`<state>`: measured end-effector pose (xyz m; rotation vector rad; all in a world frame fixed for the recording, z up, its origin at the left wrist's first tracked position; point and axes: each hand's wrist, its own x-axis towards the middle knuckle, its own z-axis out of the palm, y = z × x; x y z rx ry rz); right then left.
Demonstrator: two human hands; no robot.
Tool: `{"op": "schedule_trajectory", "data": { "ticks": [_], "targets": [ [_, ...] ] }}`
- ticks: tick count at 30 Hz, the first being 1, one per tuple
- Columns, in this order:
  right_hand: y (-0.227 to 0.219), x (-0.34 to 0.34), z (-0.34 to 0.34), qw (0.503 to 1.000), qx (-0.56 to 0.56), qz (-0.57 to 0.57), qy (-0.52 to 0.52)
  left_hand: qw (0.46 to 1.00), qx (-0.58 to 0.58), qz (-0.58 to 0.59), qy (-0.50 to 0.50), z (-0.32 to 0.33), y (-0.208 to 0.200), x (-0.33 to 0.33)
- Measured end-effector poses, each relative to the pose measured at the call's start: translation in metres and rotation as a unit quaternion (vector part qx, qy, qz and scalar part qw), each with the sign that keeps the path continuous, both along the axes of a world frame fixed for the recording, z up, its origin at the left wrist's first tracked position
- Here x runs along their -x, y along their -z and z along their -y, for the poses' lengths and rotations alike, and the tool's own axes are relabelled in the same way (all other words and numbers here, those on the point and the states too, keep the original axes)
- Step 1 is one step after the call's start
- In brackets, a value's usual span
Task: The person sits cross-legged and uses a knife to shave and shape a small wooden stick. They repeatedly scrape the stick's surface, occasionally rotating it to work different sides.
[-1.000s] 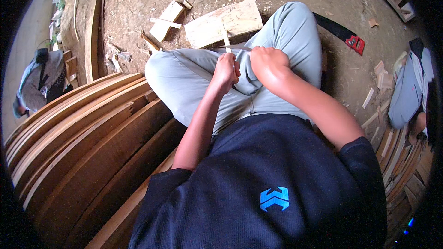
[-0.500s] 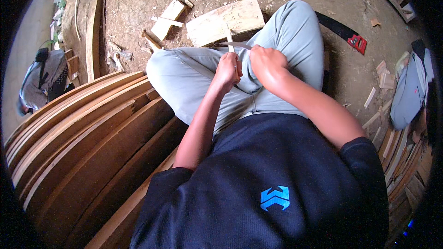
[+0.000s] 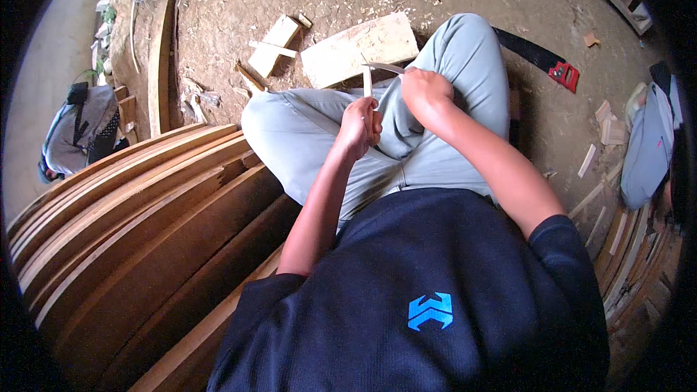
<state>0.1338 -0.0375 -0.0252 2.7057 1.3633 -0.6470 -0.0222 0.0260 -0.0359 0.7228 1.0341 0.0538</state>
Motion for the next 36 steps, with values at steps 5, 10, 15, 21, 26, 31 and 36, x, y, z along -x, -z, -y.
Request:
{"op": "schedule_trajectory", "data": {
  "ticks": [5,10,15,21,26,31,36],
  "targets": [
    [-0.022,-0.009,0.014,0.996,-0.050,-0.063,0.040,0.998,0.059,0.017,0.001,-0.007,-0.016,0.009],
    [-0.017,-0.009,0.009,0.991,0.000,-0.129,0.036,0.997,0.053,0.037,-0.034,0.003,-0.010,0.007],
    [0.005,-0.008,0.006,0.987,-0.040,-0.152,0.006,0.996,0.041,0.036,-0.064,0.018,-0.004,-0.003],
    [0.002,-0.015,-0.013,0.958,0.106,-0.246,-0.105,0.993,-0.050,0.070,-0.076,0.038,0.011,-0.017],
    [-0.002,-0.013,-0.018,0.953,0.124,-0.260,-0.098,0.992,-0.083,0.075,-0.061,0.042,0.018,-0.021],
    [-0.007,-0.015,-0.025,0.936,0.193,-0.260,-0.135,0.991,-0.099,0.065,-0.060,0.048,0.028,-0.025],
    [-0.010,-0.025,-0.018,0.919,0.183,-0.346,0.035,0.988,-0.099,0.093,-0.068,0.055,0.030,-0.030]
  ]
}}
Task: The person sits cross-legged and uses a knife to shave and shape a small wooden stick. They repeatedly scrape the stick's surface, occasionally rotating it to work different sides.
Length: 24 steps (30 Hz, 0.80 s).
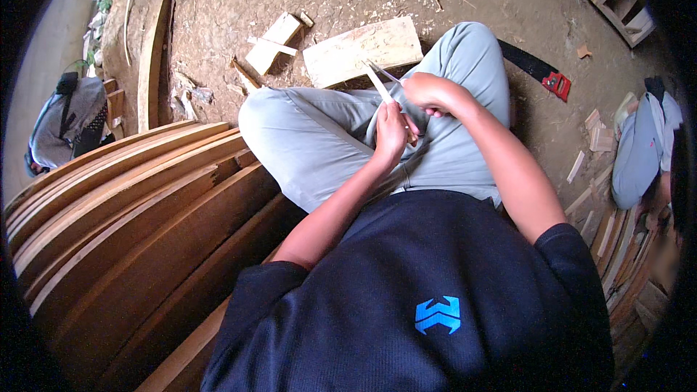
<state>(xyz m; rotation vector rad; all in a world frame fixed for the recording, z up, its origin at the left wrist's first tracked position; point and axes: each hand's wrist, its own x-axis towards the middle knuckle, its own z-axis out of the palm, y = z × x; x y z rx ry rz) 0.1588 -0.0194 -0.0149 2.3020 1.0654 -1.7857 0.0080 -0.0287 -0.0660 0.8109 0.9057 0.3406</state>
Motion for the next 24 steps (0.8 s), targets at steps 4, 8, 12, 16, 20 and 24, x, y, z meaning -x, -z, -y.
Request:
{"op": "schedule_trajectory", "data": {
  "ticks": [4,8,12,16,20,24],
  "targets": [
    [-0.003,-0.001,-0.002,0.998,0.015,-0.034,0.058,0.999,-0.023,-0.013,0.017,0.002,0.003,0.001],
    [-0.011,-0.001,-0.013,0.994,0.021,-0.047,0.100,0.995,-0.091,-0.033,0.022,0.005,0.009,0.003],
    [-0.007,-0.003,-0.020,0.992,0.040,-0.055,0.105,0.990,-0.110,-0.077,0.049,0.006,0.009,0.005],
    [-0.012,-0.002,-0.023,0.989,0.057,-0.074,0.112,0.981,-0.145,-0.111,0.061,0.007,0.011,0.006],
    [-0.006,-0.001,-0.024,0.990,0.071,-0.069,0.098,0.980,-0.145,-0.119,0.068,0.007,0.021,0.007],
    [-0.009,-0.003,-0.028,0.993,0.073,-0.054,0.071,0.975,-0.152,-0.142,0.074,0.008,0.024,0.007]
  ]
}}
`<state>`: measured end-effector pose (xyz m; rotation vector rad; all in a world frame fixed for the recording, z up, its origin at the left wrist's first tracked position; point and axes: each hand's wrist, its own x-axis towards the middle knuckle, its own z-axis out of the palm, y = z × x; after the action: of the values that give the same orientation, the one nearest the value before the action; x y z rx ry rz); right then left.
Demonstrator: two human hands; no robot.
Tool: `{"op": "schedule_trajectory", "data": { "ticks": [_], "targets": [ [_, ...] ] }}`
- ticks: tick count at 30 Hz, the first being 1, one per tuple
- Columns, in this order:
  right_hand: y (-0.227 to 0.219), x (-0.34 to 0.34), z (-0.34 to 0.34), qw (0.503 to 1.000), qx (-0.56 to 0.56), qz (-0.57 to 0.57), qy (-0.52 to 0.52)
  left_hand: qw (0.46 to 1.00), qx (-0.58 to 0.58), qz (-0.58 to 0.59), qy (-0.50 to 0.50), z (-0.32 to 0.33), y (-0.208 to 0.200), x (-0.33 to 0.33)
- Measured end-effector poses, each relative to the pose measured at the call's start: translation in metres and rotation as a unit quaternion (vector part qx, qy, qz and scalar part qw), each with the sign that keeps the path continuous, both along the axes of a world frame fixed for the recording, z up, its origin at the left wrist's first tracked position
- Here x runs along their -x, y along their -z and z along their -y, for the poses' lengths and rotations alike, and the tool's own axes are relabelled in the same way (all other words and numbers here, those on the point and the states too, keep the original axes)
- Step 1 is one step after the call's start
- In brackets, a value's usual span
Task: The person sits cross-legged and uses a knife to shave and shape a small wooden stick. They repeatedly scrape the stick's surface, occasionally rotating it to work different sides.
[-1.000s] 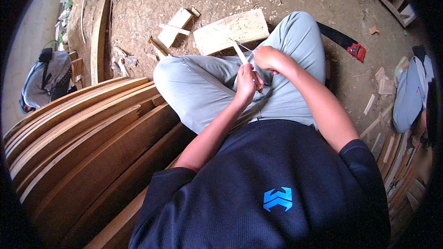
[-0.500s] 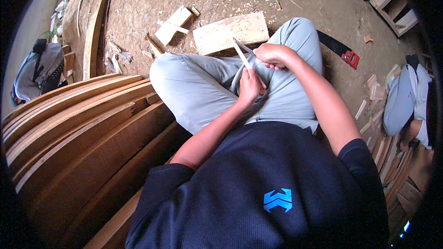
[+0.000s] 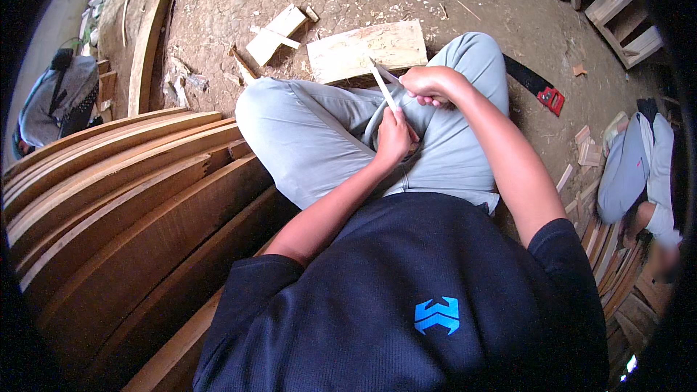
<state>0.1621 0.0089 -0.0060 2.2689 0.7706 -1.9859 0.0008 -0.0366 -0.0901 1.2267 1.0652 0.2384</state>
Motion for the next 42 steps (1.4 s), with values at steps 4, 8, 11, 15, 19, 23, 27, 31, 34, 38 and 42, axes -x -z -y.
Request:
{"op": "schedule_trajectory", "data": {
  "ticks": [4,8,11,15,19,23,27,31,34,38,42],
  "targets": [
    [-0.020,0.006,-0.016,0.954,-0.002,0.117,-0.276,1.000,0.014,0.020,-0.013,0.001,-0.004,-0.001],
    [-0.008,0.023,-0.003,0.915,-0.135,0.295,-0.239,0.999,0.022,-0.002,-0.034,-0.005,-0.016,0.003],
    [0.002,0.021,0.003,0.933,-0.149,0.291,-0.152,0.995,0.083,0.034,-0.052,-0.011,-0.028,0.006],
    [0.029,0.009,0.006,0.940,-0.219,0.262,0.025,0.983,0.150,0.107,-0.025,-0.032,-0.043,0.019],
    [0.050,-0.013,-0.001,0.946,-0.273,0.064,0.162,0.962,0.208,0.175,0.003,-0.052,-0.060,0.028],
    [0.024,-0.009,-0.010,0.852,-0.355,-0.164,0.348,0.962,0.201,0.178,0.049,-0.064,-0.073,0.032],
    [0.016,-0.019,-0.014,0.836,-0.366,-0.206,0.352,0.954,0.229,0.190,0.035,-0.065,-0.086,0.030],
    [0.019,-0.040,-0.020,0.836,-0.347,-0.307,0.294,0.935,0.274,0.223,0.025,-0.072,-0.094,0.034],
    [0.019,-0.049,-0.027,0.830,-0.315,-0.357,0.291,0.936,0.273,0.223,0.007,-0.083,-0.091,0.039],
    [0.058,-0.056,-0.036,0.844,-0.455,0.283,-0.016,0.987,0.074,0.130,-0.050,-0.100,-0.085,0.044],
    [0.021,-0.031,-0.034,0.878,-0.391,0.253,-0.111,0.986,0.084,0.122,-0.080,-0.116,-0.076,0.069]
  ]
}}
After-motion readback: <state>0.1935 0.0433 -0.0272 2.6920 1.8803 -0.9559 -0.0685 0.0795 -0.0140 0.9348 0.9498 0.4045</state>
